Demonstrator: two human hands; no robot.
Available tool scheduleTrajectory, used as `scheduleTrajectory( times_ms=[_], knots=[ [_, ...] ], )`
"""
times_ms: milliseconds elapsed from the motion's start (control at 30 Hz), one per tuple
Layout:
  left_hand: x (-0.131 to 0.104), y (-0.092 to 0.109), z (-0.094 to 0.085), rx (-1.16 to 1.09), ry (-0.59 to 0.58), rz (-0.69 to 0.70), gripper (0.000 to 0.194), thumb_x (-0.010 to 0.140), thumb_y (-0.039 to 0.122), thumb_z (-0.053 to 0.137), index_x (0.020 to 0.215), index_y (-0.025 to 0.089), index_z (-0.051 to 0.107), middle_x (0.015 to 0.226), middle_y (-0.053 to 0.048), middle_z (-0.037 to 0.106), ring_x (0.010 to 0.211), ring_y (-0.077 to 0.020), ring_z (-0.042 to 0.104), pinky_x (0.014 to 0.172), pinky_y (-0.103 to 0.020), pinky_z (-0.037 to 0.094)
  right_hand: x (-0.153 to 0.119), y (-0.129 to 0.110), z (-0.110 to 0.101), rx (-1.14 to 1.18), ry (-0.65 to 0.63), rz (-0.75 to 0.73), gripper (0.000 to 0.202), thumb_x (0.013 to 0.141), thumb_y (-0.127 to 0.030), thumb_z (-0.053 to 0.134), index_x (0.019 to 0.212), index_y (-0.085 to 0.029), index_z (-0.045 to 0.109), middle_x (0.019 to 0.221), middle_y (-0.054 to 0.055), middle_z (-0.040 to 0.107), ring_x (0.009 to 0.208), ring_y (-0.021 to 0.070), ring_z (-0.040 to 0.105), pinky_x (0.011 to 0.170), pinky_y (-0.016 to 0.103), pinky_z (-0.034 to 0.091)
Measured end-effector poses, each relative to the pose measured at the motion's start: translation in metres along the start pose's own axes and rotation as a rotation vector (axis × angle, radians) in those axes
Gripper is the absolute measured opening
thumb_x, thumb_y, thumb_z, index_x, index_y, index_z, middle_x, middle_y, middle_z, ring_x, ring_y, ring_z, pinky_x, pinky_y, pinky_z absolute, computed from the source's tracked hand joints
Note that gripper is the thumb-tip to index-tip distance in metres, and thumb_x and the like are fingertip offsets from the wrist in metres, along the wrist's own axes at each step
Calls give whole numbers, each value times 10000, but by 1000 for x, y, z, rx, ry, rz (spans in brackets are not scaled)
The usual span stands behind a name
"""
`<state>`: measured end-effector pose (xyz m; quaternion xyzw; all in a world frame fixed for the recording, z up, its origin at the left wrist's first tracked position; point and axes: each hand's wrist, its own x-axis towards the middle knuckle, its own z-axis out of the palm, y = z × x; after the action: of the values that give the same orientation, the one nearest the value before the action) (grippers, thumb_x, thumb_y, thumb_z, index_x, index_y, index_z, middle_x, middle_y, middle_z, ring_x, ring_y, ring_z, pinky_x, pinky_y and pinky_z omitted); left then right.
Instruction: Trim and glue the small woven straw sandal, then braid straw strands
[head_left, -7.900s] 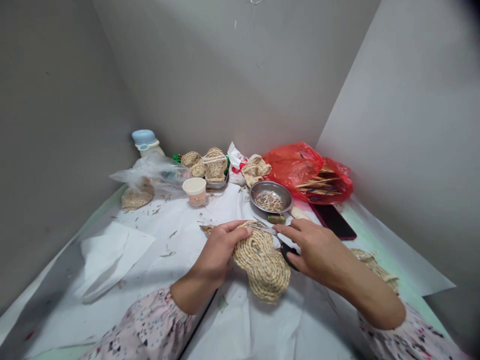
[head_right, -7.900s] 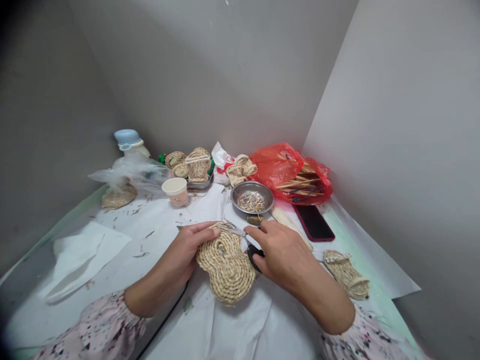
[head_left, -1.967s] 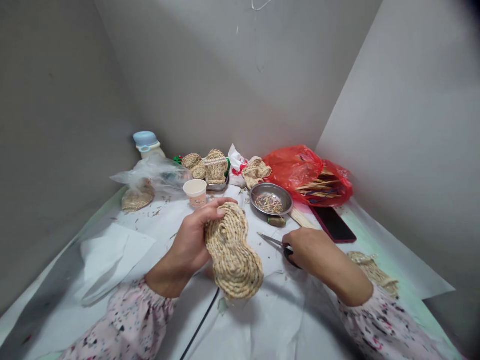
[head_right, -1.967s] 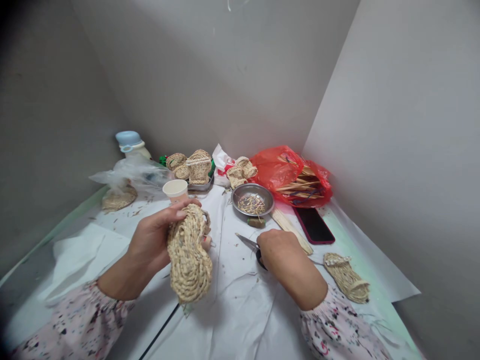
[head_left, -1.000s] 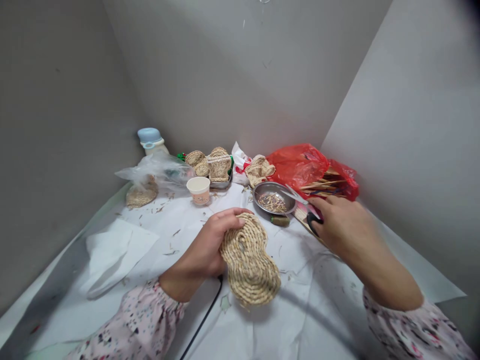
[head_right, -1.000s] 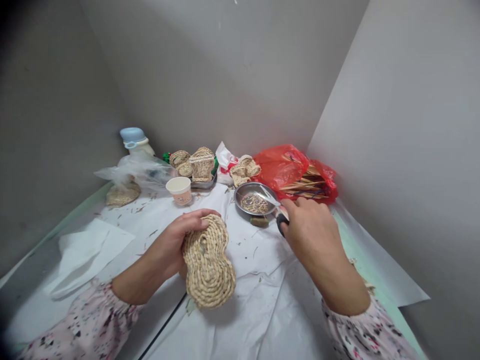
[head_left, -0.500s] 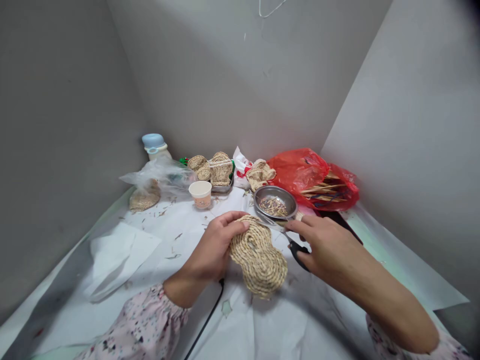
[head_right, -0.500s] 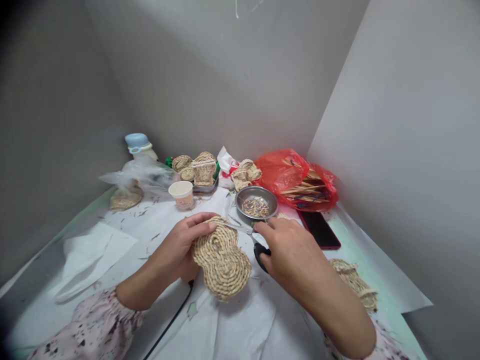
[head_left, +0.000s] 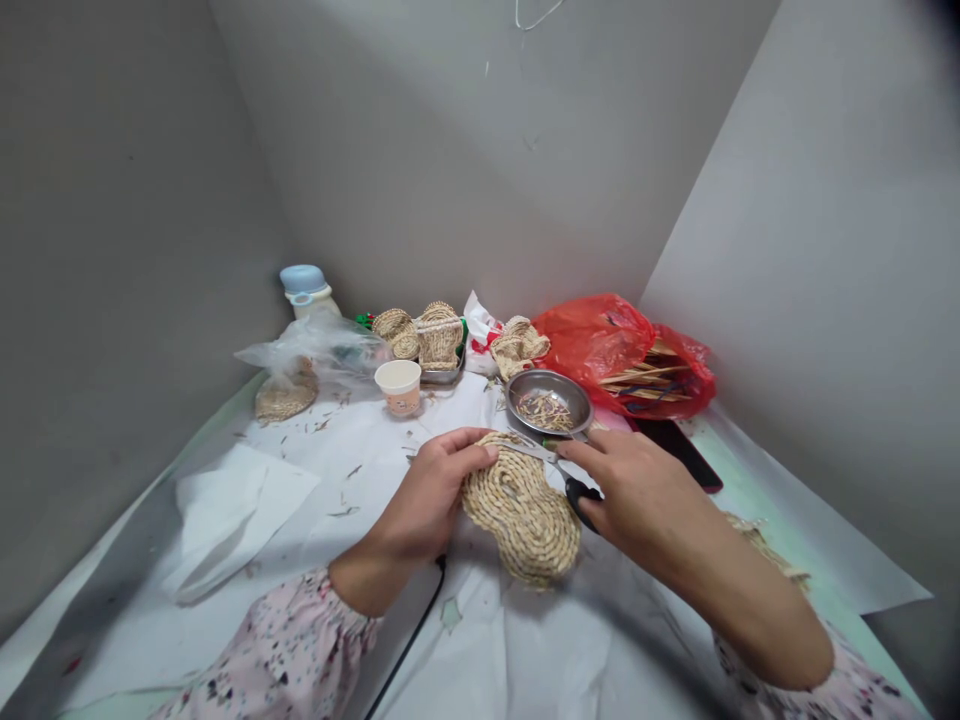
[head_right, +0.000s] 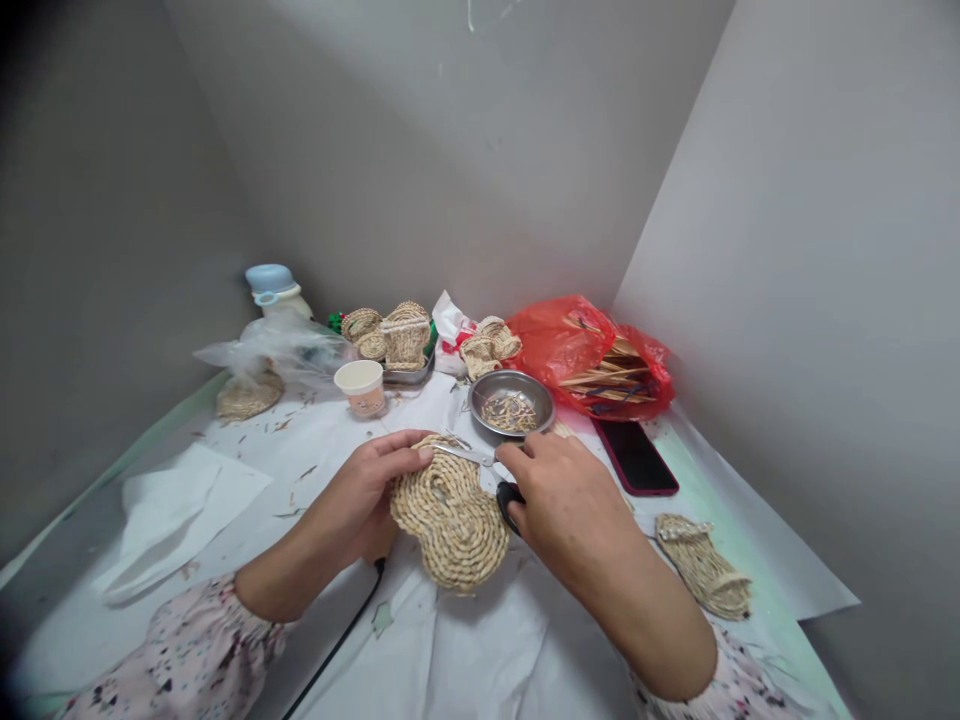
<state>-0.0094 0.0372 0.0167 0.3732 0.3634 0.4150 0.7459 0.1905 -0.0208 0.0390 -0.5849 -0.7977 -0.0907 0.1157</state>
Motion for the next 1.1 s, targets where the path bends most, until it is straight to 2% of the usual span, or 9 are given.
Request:
scheduleTrajectory(
  times_ms=[533, 833, 1100],
  knots=[
    [1, -5, -3, 6, -7, -32, 187, 683, 152, 718, 859, 92, 698, 772, -98, 724, 668, -177, 666, 691, -298, 493, 4, 7, 11, 37, -20, -48, 311, 712, -103, 623, 1004, -191, 682, 905, 84, 652, 838, 235, 594, 713, 339, 420],
    [-1, 3, 0, 6, 1, -27, 137, 656, 127, 723, 780, 82, 687, 734, -95, 719, 640, -165, 658, 652, -263, 492, 5, 13, 14, 21, 40, -110, 310, 691, -80, 602, 964, -201, 687, 834, 69, 655, 784, 213, 584, 676, 313, 391],
    [1, -2, -1, 15, 26, -35, 147, 652, 136, 735, 788, 93, 697, 719, -88, 718, 629, -170, 657, 650, -273, 493, 6, 13, 16, 46, 31, -112, 279, 715, -92, 600, 955, -204, 686, 831, 65, 656, 785, 210, 582, 694, 315, 393]
  ],
)
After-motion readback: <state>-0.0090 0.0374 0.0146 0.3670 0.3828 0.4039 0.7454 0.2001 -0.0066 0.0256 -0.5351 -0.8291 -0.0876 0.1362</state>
